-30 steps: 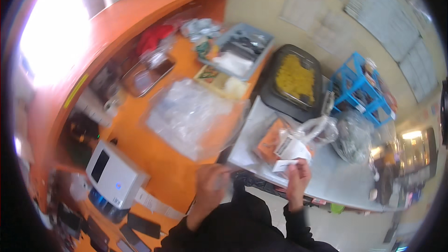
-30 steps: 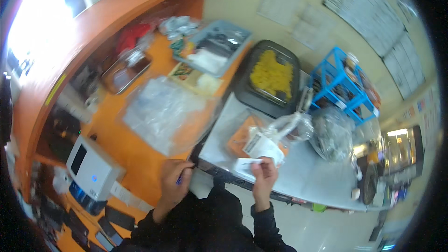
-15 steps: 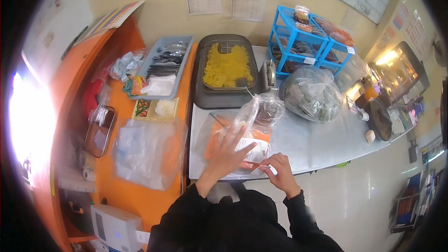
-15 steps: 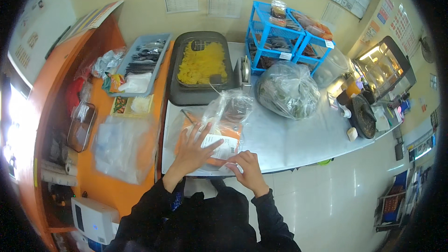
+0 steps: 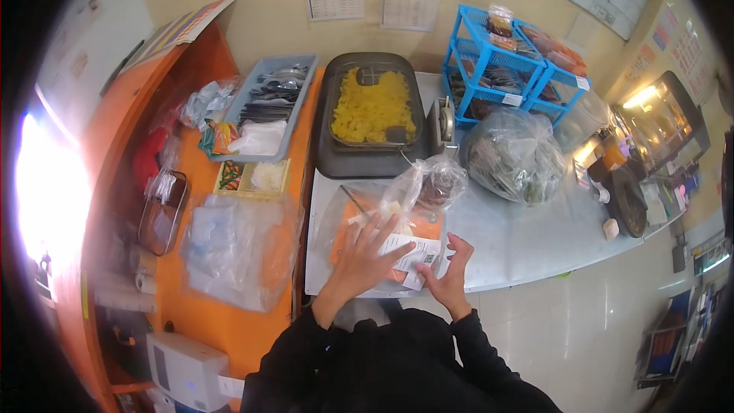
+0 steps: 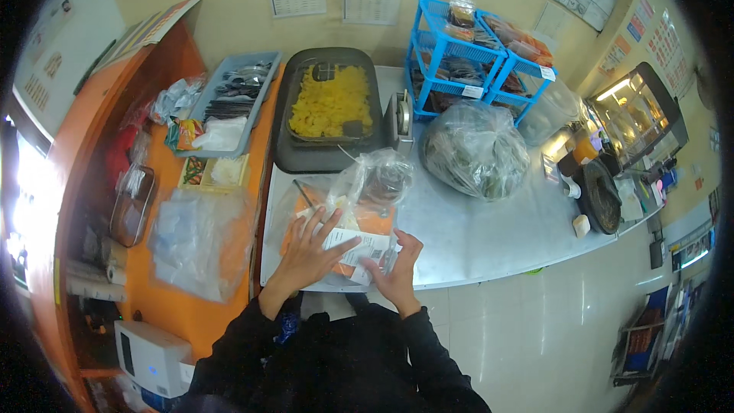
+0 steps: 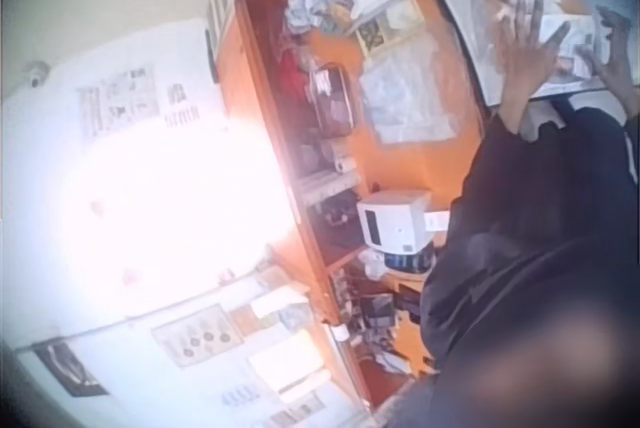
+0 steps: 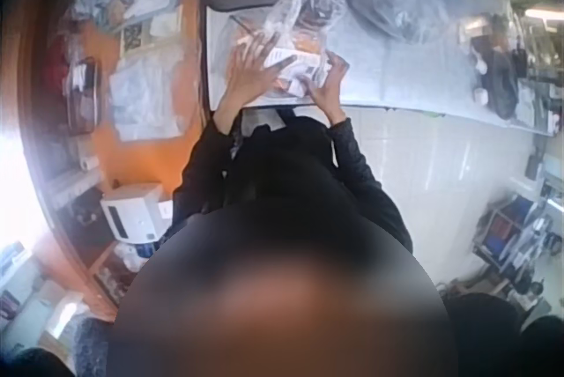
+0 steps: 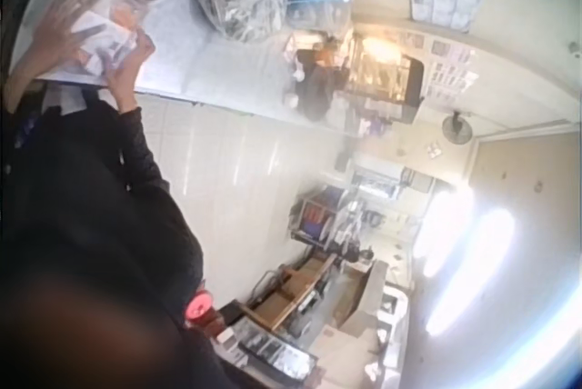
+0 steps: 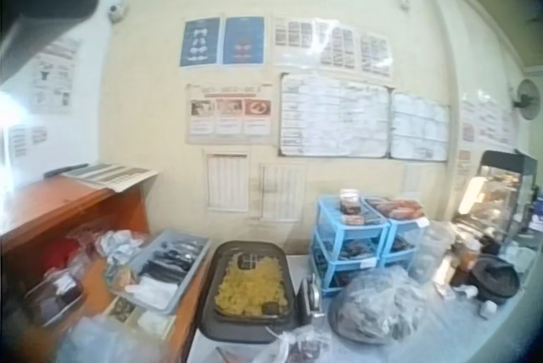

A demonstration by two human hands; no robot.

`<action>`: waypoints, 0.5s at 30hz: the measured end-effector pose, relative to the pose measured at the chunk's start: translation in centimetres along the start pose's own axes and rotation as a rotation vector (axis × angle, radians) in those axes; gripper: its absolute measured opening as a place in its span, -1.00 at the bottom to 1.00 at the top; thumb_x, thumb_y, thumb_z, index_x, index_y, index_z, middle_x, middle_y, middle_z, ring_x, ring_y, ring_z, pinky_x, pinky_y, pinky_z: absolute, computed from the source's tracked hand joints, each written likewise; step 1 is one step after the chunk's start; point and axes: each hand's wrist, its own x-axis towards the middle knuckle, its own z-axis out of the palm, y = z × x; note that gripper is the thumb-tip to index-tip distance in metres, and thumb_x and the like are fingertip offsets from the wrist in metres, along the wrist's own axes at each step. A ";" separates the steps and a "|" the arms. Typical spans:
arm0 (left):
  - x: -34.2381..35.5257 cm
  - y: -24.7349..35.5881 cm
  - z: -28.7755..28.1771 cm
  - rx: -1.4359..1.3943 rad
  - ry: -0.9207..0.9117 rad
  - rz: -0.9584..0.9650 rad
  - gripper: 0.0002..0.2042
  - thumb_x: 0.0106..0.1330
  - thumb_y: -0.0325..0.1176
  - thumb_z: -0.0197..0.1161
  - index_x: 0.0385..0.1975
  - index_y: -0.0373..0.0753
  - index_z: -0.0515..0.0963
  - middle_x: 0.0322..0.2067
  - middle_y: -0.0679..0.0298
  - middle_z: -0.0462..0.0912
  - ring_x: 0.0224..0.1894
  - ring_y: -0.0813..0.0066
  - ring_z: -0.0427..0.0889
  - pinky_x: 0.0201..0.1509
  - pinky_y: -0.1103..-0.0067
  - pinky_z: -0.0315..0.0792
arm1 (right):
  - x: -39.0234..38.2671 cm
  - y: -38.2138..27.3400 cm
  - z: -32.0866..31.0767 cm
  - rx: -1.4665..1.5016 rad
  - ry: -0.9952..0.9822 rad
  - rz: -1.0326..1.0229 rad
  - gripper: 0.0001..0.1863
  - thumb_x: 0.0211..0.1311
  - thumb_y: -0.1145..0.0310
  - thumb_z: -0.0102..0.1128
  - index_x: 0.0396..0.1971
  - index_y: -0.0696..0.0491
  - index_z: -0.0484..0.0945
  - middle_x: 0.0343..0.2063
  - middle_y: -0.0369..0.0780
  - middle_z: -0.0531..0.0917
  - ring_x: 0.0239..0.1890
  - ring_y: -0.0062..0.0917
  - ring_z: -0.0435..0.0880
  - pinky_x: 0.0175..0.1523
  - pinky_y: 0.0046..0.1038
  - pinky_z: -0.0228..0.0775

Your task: The person packs a meal into an orange branded box labeled 'MANG KATSU'. They place a receipt inside, seal the box, and then place it into a clear plastic bag along with a small container of sauce. The person ties the bag and hands the order to a customer at the counter.

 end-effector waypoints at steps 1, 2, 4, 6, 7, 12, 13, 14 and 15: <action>0.1 0.1 0.0 -0.003 0.018 0.002 -0.55 0.04 -0.13 0.25 0.03 0.25 0.52 0.30 0.21 0.19 0.31 0.07 0.16 0.22 0.07 0.07 | 0.2 0.5 0.3 0.040 -0.002 0.022 -0.13 -0.17 0.26 0.49 0.14 0.18 0.17 -0.06 0.01 0.32 0.04 -0.16 0.24 0.10 -0.24 0.17; 0.1 0.0 0.1 0.000 0.027 0.013 -0.54 0.03 -0.11 0.25 0.03 0.25 0.53 0.30 0.21 0.19 0.31 0.09 0.17 0.21 0.07 0.08 | 0.2 1.1 0.8 0.010 -0.003 0.047 -0.12 -0.18 0.24 0.49 0.14 0.18 0.17 -0.05 0.01 0.30 0.05 -0.14 0.22 0.12 -0.24 0.16; 0.1 -0.2 0.3 0.008 0.047 0.036 -0.53 0.00 -0.08 0.25 0.02 0.26 0.53 0.29 0.22 0.20 0.30 0.11 0.19 0.21 0.08 0.09 | -0.5 2.3 1.4 -0.050 -0.006 0.094 -0.10 -0.19 0.21 0.50 0.13 0.19 0.17 -0.02 0.03 0.26 0.06 -0.12 0.19 0.14 -0.23 0.15; 0.2 0.0 -0.1 -0.009 0.046 0.013 -0.52 -0.02 -0.05 0.25 0.01 0.25 0.53 0.29 0.23 0.22 0.30 0.14 0.20 0.20 0.08 0.11 | -1.7 1.3 0.3 -0.075 -0.117 0.038 -0.05 -0.24 0.16 0.52 0.15 0.20 0.15 0.00 0.04 0.23 0.08 -0.11 0.17 0.16 -0.21 0.14; 0.3 0.1 -0.3 -0.020 0.045 0.005 -0.52 -0.03 -0.03 0.25 0.01 0.25 0.53 0.28 0.24 0.23 0.29 0.15 0.20 0.19 0.09 0.12 | -1.9 0.7 -0.5 -0.090 -0.169 0.011 -0.02 -0.26 0.13 0.53 0.15 0.20 0.15 0.01 0.05 0.21 0.09 -0.11 0.16 0.17 -0.21 0.13; 0.6 0.0 0.0 0.088 0.125 0.031 -0.49 -0.04 0.03 0.26 0.02 0.23 0.52 0.24 0.18 0.28 0.27 0.06 0.21 0.14 0.04 0.14 | 2.9 0.9 -3.9 -0.035 -0.353 -0.224 0.09 -0.39 0.07 0.57 0.21 0.10 0.13 0.03 0.02 0.22 0.14 -0.09 0.15 0.21 -0.07 0.08; 0.2 0.0 0.3 0.136 0.174 0.038 -0.48 -0.04 0.03 0.28 0.03 0.22 0.51 0.23 0.16 0.29 0.27 0.02 0.20 0.13 0.02 0.14 | 5.4 0.5 -3.9 0.015 -0.323 -0.281 0.08 -0.39 0.09 0.56 0.21 0.06 0.14 0.06 0.00 0.22 0.17 -0.10 0.14 0.22 -0.04 0.07; -0.5 -0.1 0.6 0.082 0.220 0.005 -0.49 0.02 0.01 0.26 0.07 0.22 0.48 0.26 0.11 0.22 0.28 -0.05 0.15 0.15 -0.02 0.10 | 7.9 -0.2 -4.0 0.059 -0.293 -0.329 0.07 -0.40 0.10 0.56 0.22 0.02 0.16 0.08 -0.02 0.22 0.19 -0.11 0.14 0.23 -0.02 0.05; -1.7 -0.2 0.8 0.033 0.262 -0.033 -0.50 0.08 0.00 0.24 0.10 0.21 0.45 0.28 0.06 0.15 0.30 -0.12 0.11 0.17 -0.05 0.05 | 11.1 -1.4 -3.9 -0.110 -0.311 -0.475 -0.03 -0.38 0.14 0.53 0.17 0.00 0.24 0.10 -0.05 0.24 0.22 -0.14 0.14 0.24 0.01 0.02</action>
